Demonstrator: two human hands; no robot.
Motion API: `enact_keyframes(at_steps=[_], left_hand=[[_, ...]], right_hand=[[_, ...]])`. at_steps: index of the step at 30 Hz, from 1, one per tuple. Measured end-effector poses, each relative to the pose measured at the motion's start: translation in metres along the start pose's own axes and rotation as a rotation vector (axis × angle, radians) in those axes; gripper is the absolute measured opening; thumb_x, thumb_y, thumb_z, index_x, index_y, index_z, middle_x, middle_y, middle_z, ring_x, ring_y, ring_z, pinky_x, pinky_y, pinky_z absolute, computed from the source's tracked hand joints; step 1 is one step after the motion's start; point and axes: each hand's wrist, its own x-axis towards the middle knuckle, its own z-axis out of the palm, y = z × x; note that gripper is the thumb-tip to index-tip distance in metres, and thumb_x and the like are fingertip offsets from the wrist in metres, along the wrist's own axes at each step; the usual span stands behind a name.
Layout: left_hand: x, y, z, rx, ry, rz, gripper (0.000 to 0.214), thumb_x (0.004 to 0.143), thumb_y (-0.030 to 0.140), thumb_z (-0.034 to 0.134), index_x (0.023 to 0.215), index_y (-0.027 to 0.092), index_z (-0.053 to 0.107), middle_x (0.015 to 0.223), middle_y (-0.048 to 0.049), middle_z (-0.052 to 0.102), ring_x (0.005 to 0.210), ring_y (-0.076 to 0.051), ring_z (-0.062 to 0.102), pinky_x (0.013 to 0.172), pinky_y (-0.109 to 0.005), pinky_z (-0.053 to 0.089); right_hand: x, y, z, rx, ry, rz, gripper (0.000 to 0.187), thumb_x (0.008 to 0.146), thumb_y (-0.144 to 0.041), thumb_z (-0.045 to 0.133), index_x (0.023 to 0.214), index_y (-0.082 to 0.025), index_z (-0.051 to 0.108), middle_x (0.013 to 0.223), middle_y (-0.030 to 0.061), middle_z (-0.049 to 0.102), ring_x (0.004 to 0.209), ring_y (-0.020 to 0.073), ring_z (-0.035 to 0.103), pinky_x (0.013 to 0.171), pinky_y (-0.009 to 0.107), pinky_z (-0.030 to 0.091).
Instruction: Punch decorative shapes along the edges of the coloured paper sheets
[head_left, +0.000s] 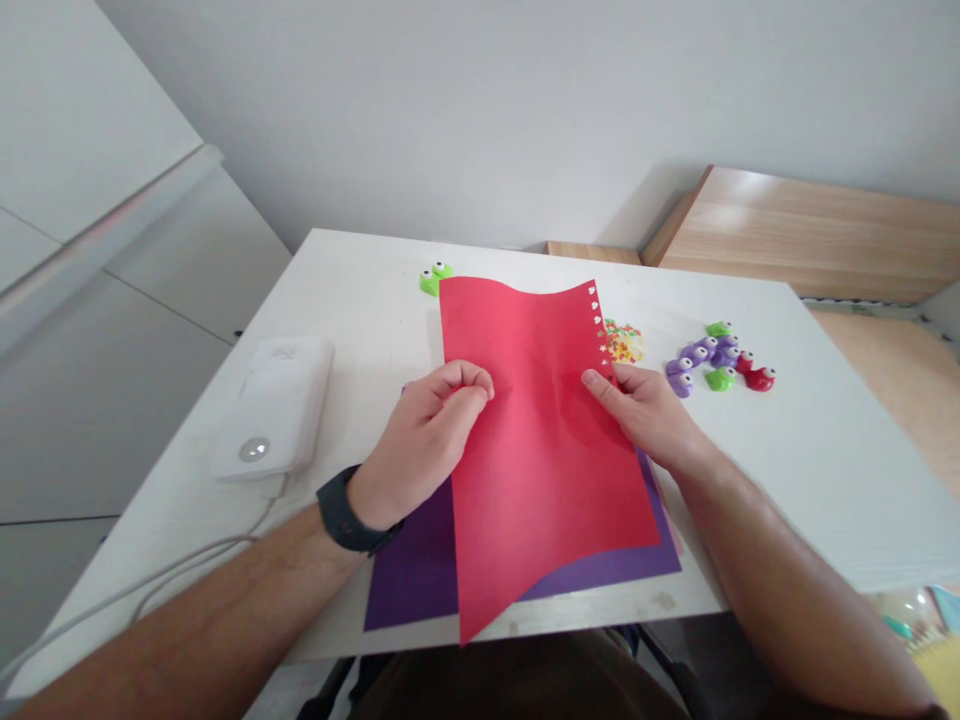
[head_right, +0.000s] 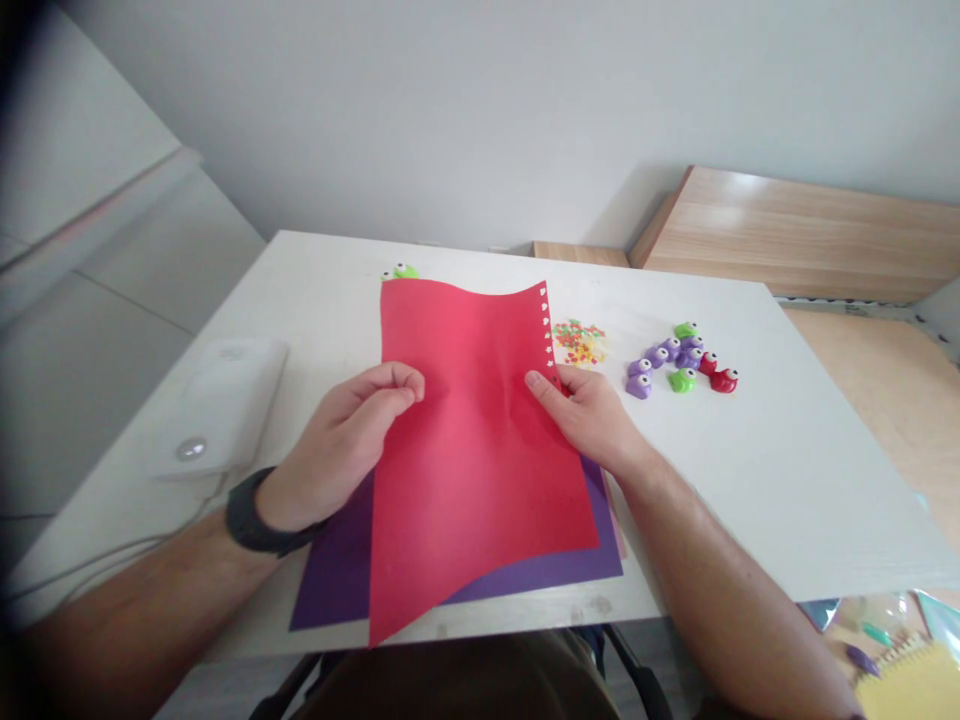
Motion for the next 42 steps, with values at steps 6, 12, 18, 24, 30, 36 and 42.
enact_keyframes(at_steps=[6, 12, 18, 24, 30, 36, 42], left_hand=[[0.0005, -0.0044, -0.0005, 0.210, 0.183, 0.093, 0.014, 0.100, 0.028, 0.056, 0.097, 0.022, 0.068, 0.109, -0.0068, 0.070, 0.118, -0.027, 0.064, 0.101, -0.039, 0.050], [0.0014, -0.0085, 0.0000, 0.259, 0.336, 0.278, 0.010, 0.097, 0.022, 0.064, 0.102, 0.020, 0.073, 0.132, -0.0112, 0.069, 0.144, -0.030, 0.055, 0.124, -0.046, 0.036], [0.0007, -0.0074, 0.0060, -0.199, 0.076, 0.094, 0.013, 0.104, 0.029, 0.064, 0.104, 0.021, 0.074, 0.106, -0.0043, 0.075, 0.102, -0.022, 0.067, 0.094, -0.036, 0.049], [0.0002, -0.0083, 0.0059, -0.428, -0.065, 0.089, 0.017, 0.101, 0.013, 0.055, 0.091, 0.021, 0.068, 0.095, -0.0022, 0.069, 0.095, -0.019, 0.060, 0.089, -0.034, 0.044], [-0.0023, -0.0089, 0.0034, -0.553, -0.151, 0.039, 0.019, 0.098, 0.010, 0.051, 0.087, 0.022, 0.062, 0.089, -0.0006, 0.066, 0.090, -0.018, 0.057, 0.087, -0.034, 0.040], [-0.0001, -0.0062, 0.0054, -0.627, -0.183, 0.001, 0.017, 0.096, 0.010, 0.050, 0.087, 0.021, 0.060, 0.087, -0.0007, 0.066, 0.088, -0.018, 0.055, 0.085, -0.035, 0.039], [0.0003, -0.0042, 0.0065, -0.732, -0.221, -0.016, 0.013, 0.092, 0.012, 0.052, 0.083, 0.021, 0.056, 0.083, -0.0025, 0.063, 0.084, -0.020, 0.054, 0.081, -0.035, 0.039]], right_hand=[[0.0030, 0.0075, -0.0023, -0.245, 0.044, -0.052, 0.052, 0.099, -0.067, 0.064, 0.078, -0.020, 0.068, 0.067, 0.0002, 0.064, 0.058, 0.0146, 0.051, 0.050, 0.027, 0.036], [0.0045, 0.0086, -0.0005, -0.395, 0.049, -0.093, 0.052, 0.100, -0.064, 0.061, 0.072, -0.020, 0.061, 0.067, 0.0003, 0.062, 0.063, 0.0153, 0.052, 0.055, 0.028, 0.037], [0.0035, 0.0094, 0.0005, -0.405, 0.023, -0.093, 0.047, 0.102, -0.060, 0.058, 0.081, -0.020, 0.070, 0.076, 0.0024, 0.070, 0.068, 0.0179, 0.059, 0.059, 0.029, 0.040], [0.0039, 0.0087, 0.0002, -0.469, 0.034, -0.101, 0.047, 0.102, -0.059, 0.058, 0.079, -0.020, 0.070, 0.077, 0.0036, 0.072, 0.069, 0.0185, 0.061, 0.060, 0.030, 0.041], [0.0044, 0.0084, 0.0009, -0.505, 0.031, -0.114, 0.046, 0.103, -0.057, 0.058, 0.078, -0.020, 0.069, 0.077, 0.0029, 0.071, 0.068, 0.0175, 0.060, 0.060, 0.029, 0.040], [0.0038, 0.0090, 0.0009, -0.499, 0.029, -0.114, 0.045, 0.103, -0.057, 0.058, 0.080, -0.020, 0.069, 0.077, 0.0029, 0.072, 0.068, 0.0174, 0.060, 0.060, 0.029, 0.040], [0.0044, 0.0074, 0.0007, -0.511, 0.025, -0.105, 0.046, 0.103, -0.057, 0.058, 0.077, -0.020, 0.067, 0.075, 0.0027, 0.069, 0.066, 0.0172, 0.058, 0.059, 0.030, 0.038]])
